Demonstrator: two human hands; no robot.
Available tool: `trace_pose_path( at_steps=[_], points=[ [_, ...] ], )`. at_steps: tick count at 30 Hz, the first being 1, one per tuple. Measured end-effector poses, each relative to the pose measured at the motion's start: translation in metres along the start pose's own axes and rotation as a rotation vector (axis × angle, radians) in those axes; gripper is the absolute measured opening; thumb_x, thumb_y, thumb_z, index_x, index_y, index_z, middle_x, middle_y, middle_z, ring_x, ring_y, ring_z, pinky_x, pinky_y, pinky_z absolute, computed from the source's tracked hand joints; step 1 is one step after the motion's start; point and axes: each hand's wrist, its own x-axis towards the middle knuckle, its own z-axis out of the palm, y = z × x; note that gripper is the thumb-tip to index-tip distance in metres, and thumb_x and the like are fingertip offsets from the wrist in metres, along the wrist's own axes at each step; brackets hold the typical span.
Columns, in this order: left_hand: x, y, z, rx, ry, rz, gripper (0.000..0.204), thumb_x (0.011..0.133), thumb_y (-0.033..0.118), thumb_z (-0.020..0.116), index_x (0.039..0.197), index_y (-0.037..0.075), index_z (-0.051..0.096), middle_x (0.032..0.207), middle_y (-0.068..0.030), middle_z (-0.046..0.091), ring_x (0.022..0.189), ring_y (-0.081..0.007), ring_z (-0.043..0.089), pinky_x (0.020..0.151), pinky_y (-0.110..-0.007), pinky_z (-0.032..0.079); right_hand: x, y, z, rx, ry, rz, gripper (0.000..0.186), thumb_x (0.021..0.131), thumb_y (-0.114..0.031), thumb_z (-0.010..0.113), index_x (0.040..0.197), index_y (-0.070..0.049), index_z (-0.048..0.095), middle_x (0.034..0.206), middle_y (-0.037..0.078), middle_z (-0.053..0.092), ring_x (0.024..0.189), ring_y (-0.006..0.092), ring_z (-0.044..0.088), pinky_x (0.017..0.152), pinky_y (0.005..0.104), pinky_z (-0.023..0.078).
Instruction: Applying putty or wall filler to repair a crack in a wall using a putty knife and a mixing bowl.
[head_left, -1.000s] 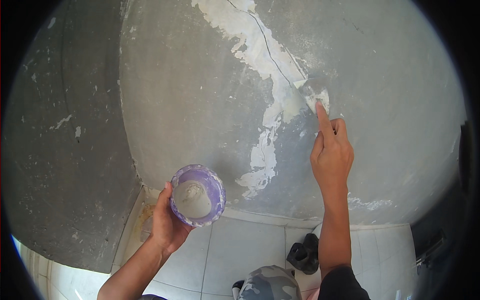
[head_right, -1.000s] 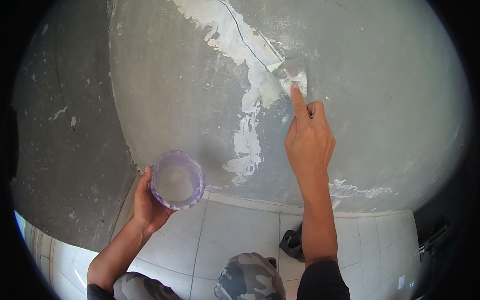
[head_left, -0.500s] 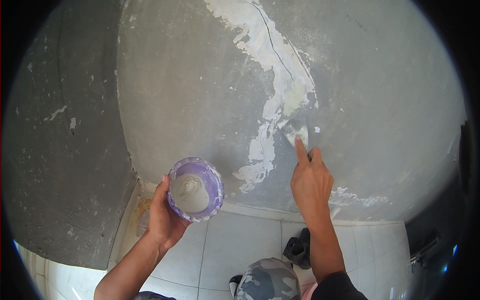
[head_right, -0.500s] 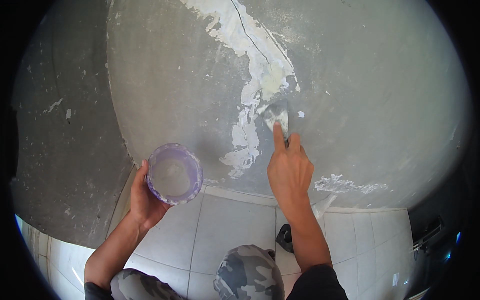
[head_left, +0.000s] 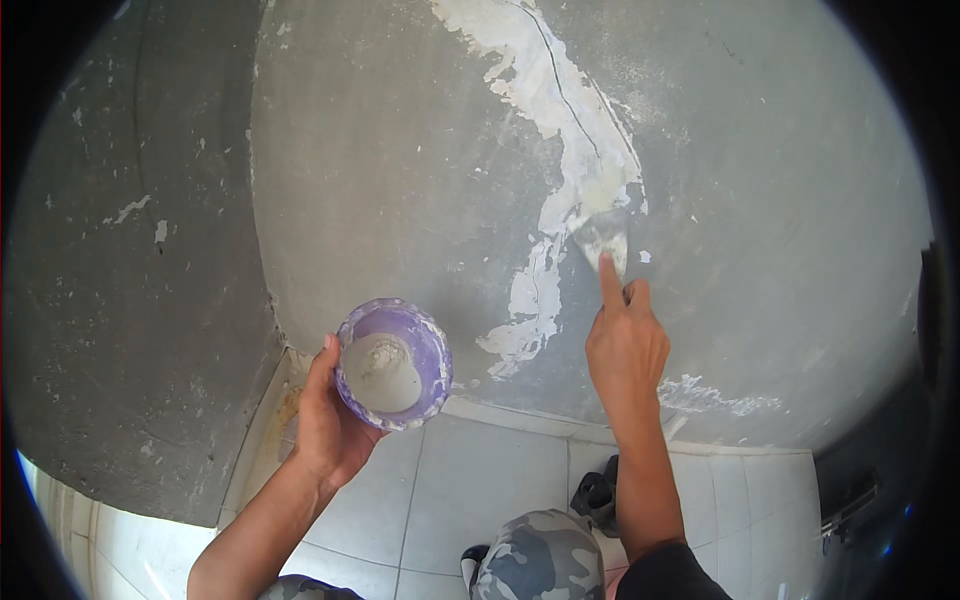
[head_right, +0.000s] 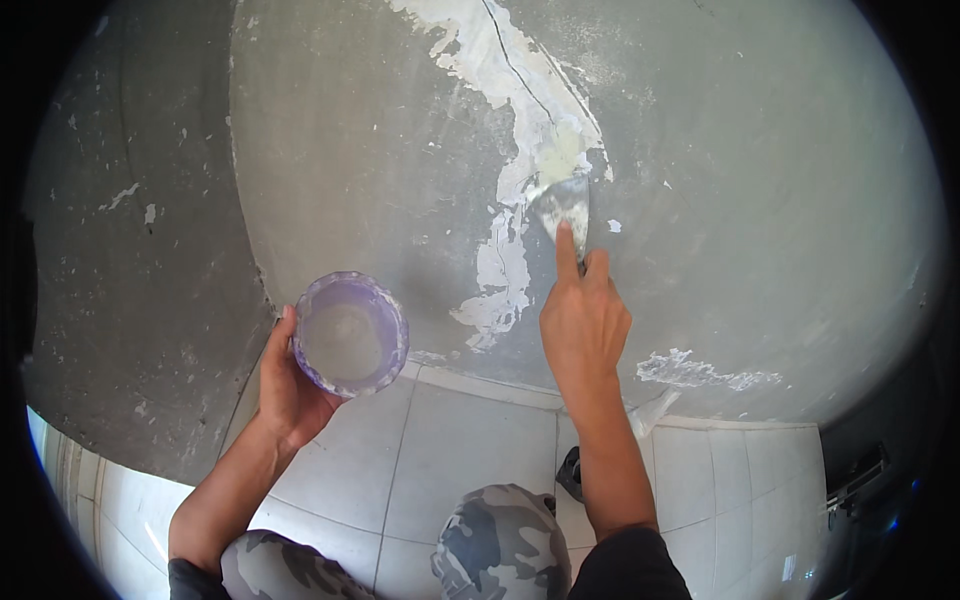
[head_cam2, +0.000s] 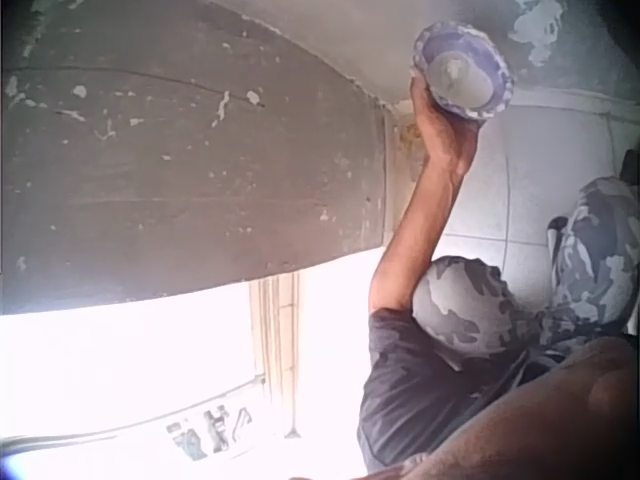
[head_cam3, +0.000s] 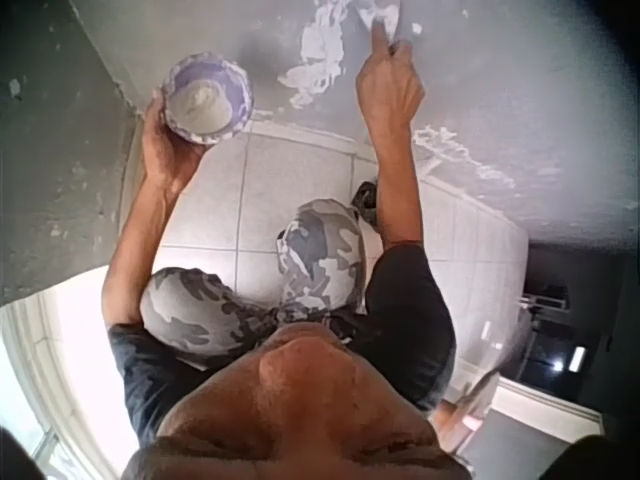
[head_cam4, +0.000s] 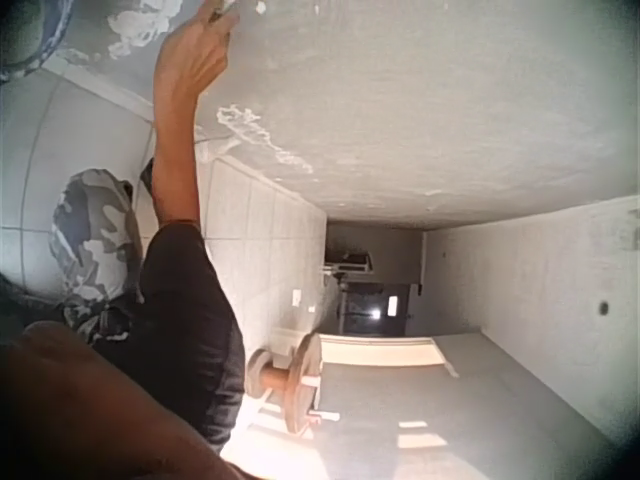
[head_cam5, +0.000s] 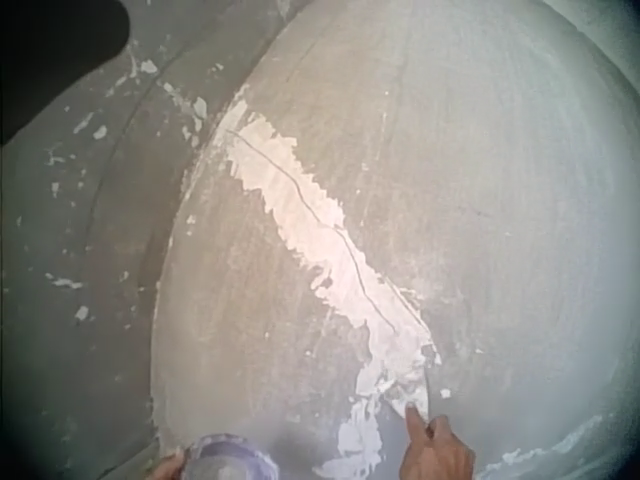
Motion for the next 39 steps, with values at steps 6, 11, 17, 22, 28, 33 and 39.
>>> trace_pose_path(
  at_steps=[6, 11, 17, 22, 28, 33, 39],
  points=[
    [-0.002, -0.001, 0.000, -0.002, 0.065, 0.020, 0.074, 0.096, 0.068, 0.046, 0.143, 0.012, 0.049, 0.140, -0.0097, 0.055, 0.126, -0.0265, 0.056, 0.101, -0.046, 0.049, -0.032, -0.004, 0.018, 0.169, 0.066, -0.005, 0.063, 0.084, 0.006, 0.060, 0.143, -0.016, 0.057, 0.092, 0.010, 0.051, 0.066, 0.0266, 0.060, 0.051, 0.0394, 0.049],
    [-0.001, -0.003, 0.003, 0.007, 0.009, 0.012, 0.074, 0.096, 0.068, 0.046, 0.144, 0.012, 0.049, 0.140, -0.0099, 0.055, 0.126, -0.0266, 0.056, 0.100, -0.046, 0.049, 0.003, 0.005, 0.061, 0.200, 0.263, -0.080, 0.070, 0.083, 0.007, 0.061, 0.148, -0.018, 0.052, 0.094, 0.010, 0.051, 0.069, 0.0258, 0.060, 0.053, 0.0399, 0.051],
    [-0.002, -0.002, 0.001, -0.010, 0.004, 0.001, 0.072, 0.097, 0.066, 0.047, 0.144, 0.012, 0.046, 0.140, -0.0095, 0.054, 0.128, -0.0253, 0.054, 0.103, -0.047, 0.045, -0.001, 0.012, 0.095, 0.093, 0.219, -0.107, 0.076, 0.083, 0.007, 0.062, 0.153, -0.019, 0.046, 0.093, 0.010, 0.050, 0.070, 0.0260, 0.060, 0.054, 0.0394, 0.052],
    [-0.004, -0.001, -0.001, -0.004, 0.019, 0.013, 0.072, 0.097, 0.066, 0.048, 0.144, 0.012, 0.046, 0.140, -0.0093, 0.054, 0.128, -0.0250, 0.054, 0.102, -0.046, 0.046, -0.046, 0.002, 0.096, 0.164, 0.100, -0.082, 0.073, 0.085, 0.008, 0.060, 0.152, -0.018, 0.047, 0.092, 0.011, 0.051, 0.068, 0.0280, 0.059, 0.055, 0.0409, 0.051],
    [-0.003, -0.002, 0.005, 0.002, 0.010, -0.002, 0.072, 0.097, 0.066, 0.048, 0.144, 0.011, 0.046, 0.140, -0.0098, 0.054, 0.128, -0.0253, 0.054, 0.103, -0.046, 0.045, -0.001, -0.007, 0.027, 0.223, 0.224, -0.048, 0.064, 0.086, 0.008, 0.060, 0.147, -0.011, 0.053, 0.086, 0.009, 0.050, 0.061, 0.0258, 0.056, 0.052, 0.0378, 0.048],
    [-0.002, -0.004, 0.007, 0.009, -0.008, -0.011, 0.073, 0.097, 0.066, 0.048, 0.144, 0.011, 0.046, 0.141, -0.0100, 0.054, 0.128, -0.0254, 0.054, 0.104, -0.046, 0.045, 0.021, -0.017, 0.015, 0.106, 0.127, -0.017, 0.062, 0.084, 0.006, 0.060, 0.144, -0.009, 0.054, 0.087, 0.012, 0.053, 0.055, 0.0269, 0.057, 0.049, 0.0383, 0.048],
    [-0.003, -0.001, 0.003, -0.005, 0.035, 0.018, 0.073, 0.096, 0.066, 0.048, 0.144, 0.011, 0.046, 0.140, -0.0100, 0.054, 0.128, -0.0254, 0.054, 0.104, -0.047, 0.044, -0.028, -0.021, 0.021, 0.120, -0.058, -0.006, 0.060, 0.083, 0.003, 0.061, 0.142, -0.005, 0.056, 0.089, 0.015, 0.056, 0.050, 0.0278, 0.059, 0.047, 0.0384, 0.048]
  ],
)
